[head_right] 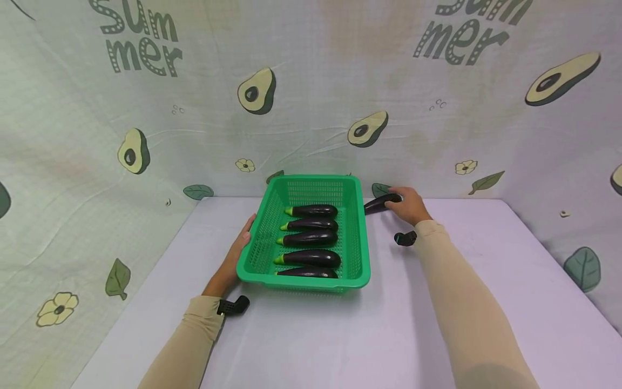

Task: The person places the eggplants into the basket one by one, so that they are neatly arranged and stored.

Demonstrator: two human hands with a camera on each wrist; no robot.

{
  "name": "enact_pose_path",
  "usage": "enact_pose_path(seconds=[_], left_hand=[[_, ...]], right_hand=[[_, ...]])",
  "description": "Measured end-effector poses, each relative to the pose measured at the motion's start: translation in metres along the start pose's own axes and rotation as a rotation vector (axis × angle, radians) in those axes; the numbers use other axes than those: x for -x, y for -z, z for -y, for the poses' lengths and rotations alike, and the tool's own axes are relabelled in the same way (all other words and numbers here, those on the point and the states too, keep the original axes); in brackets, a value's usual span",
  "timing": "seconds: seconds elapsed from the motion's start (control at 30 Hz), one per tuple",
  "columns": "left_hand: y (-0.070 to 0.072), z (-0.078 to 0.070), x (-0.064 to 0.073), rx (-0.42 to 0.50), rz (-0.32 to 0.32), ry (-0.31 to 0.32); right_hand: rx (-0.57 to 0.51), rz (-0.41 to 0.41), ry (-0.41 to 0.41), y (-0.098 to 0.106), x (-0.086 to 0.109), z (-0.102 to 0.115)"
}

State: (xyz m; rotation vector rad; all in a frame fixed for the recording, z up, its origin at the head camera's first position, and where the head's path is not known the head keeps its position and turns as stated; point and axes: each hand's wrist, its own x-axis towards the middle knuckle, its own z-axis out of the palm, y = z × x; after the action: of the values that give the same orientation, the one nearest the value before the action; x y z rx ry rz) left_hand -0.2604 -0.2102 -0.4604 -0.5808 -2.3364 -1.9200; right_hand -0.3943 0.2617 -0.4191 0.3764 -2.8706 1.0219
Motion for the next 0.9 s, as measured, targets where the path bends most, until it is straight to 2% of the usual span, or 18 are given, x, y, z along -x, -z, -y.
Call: enact_pose_path(seconds=[0.1,0.3,0.5,0.7,0.9], left_hand=[[0.000,0.004,-0.001,-0.006,-0.005,-0.012],[0.000,0.006,-0.003,0.002,-0.019,-0.024],[-0.002,0.010,-0.002,-0.005,0.004,-0.019],[-0.001,0.007,0.003,0.008,-0.015,-0.019],[0.000,0.006,0.002,0.007,-0.006,-0.014]], right_hand=[[0.039,0.019,0.023,-0.001,-0.001,-0.001],[0.081,0.068,-0.008,-0.006,-0.002,-0.001],[0.093,0.097,-0.028,-0.014,0.000,-0.002],[0.085,0.095,-0.027,-0.023,-0.003,0.001],[0.102,0.078,-0.042,-0.026,-0.004,0.001]])
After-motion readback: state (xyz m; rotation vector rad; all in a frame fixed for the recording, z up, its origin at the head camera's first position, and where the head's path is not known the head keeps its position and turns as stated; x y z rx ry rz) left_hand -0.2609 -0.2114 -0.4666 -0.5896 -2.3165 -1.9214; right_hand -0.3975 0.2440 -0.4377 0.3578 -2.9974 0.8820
